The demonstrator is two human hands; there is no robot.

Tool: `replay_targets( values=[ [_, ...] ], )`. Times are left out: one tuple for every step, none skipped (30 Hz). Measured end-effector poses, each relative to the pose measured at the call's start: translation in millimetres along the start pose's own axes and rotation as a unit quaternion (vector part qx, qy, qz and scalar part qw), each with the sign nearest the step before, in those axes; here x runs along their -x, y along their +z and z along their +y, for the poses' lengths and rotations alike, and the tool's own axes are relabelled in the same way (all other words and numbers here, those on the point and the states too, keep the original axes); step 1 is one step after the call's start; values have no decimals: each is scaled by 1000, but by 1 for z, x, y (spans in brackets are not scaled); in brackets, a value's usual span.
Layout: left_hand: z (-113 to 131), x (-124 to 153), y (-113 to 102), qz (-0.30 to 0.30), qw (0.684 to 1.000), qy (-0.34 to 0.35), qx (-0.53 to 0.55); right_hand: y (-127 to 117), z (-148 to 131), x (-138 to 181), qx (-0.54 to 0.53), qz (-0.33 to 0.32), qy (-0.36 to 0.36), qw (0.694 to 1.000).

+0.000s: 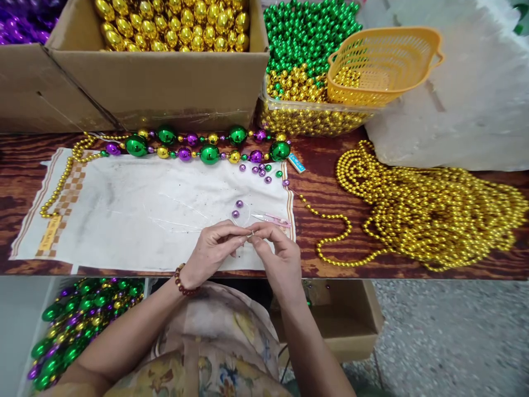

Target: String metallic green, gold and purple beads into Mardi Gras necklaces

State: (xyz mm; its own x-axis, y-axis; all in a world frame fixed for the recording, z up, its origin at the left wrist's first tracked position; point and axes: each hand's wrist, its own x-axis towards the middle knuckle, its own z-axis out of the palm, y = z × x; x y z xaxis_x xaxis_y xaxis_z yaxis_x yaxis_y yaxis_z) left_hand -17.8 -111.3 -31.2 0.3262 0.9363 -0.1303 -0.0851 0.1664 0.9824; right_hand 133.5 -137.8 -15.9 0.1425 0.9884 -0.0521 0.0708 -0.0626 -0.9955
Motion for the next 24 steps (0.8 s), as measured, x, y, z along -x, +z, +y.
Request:
replay_targets(
  values=[
    [0,0,0,-2,1000,2,-1,0,0,0,-2,0,1,1000],
    [0,0,0,-4,1000,4,-2,0,0,0,-3,-1,2,1000],
    [0,0,0,-6,1000,5,-2,0,0,0,-4,-2,4,1000],
    [0,0,-1,-7,1000,6,-3,0,0,0,-6,-3,6,1000],
    [1,0,-1,-8,1000,7,-4,0,0,0,-8,-3,9,1000],
    [1,0,-1,-9,1000,8,-5,0,0,0,-11,-3,13,1000],
    [1,1,-1,-10,1000,9,-8,0,0,0,-13,-3,16,1000],
    [1,1,-1,-11,1000,11,-11,0,0,0,-16,-3,19,1000],
    [1,1,-1,-12,1000,14,-15,0,1,0,-19,-3,22,1000],
    [1,1,-1,-14,1000,18,-21,0,1,1,-23,-4,26,999],
    [0,1,-2,-17,999,22,-30,-1,2,1,-27,-6,30,999],
    [0,2,-2,-20,998,29,-44,-1,3,1,-32,-7,35,999],
    [-1,2,-3,-25,997,41,-64,-2,5,1,-37,-9,41,998],
    [-1,1,-4,-29,994,59,-90,-3,7,1,-42,-12,47,998],
    [-1,1,-5,-35,988,84,-124,-4,8,1,-48,-16,54,997],
    [0,0,-7,-42,979,114,-163,-6,10,0,-54,-22,61,996],
    [0,-2,-8,-49,966,149,-205,-7,12,0,-62,-29,68,995],
    [2,-3,-10,-58,949,185,-247,-8,13,-1,-70,-36,76,994],
    [3,-5,-11,-68,931,217,-286,-10,14,-2,-77,-43,84,993],
    [4,-6,-13,-80,913,242,-320,-11,15,-3,-82,-49,89,991],
    [6,-8,-14,-94,896,259,-348,-11,15,-4,-85,-55,92,991],
    [6,-9,-15,-108,881,270,-372,-11,16,-5,-86,-59,92,990],
    [7,-10,-15,-121,870,274,-392,-10,17,-7,-85,-63,90,990],
    [7,-10,-16,-130,861,273,-409,-9,19,-8,-83,-62,88,991]
  ],
)
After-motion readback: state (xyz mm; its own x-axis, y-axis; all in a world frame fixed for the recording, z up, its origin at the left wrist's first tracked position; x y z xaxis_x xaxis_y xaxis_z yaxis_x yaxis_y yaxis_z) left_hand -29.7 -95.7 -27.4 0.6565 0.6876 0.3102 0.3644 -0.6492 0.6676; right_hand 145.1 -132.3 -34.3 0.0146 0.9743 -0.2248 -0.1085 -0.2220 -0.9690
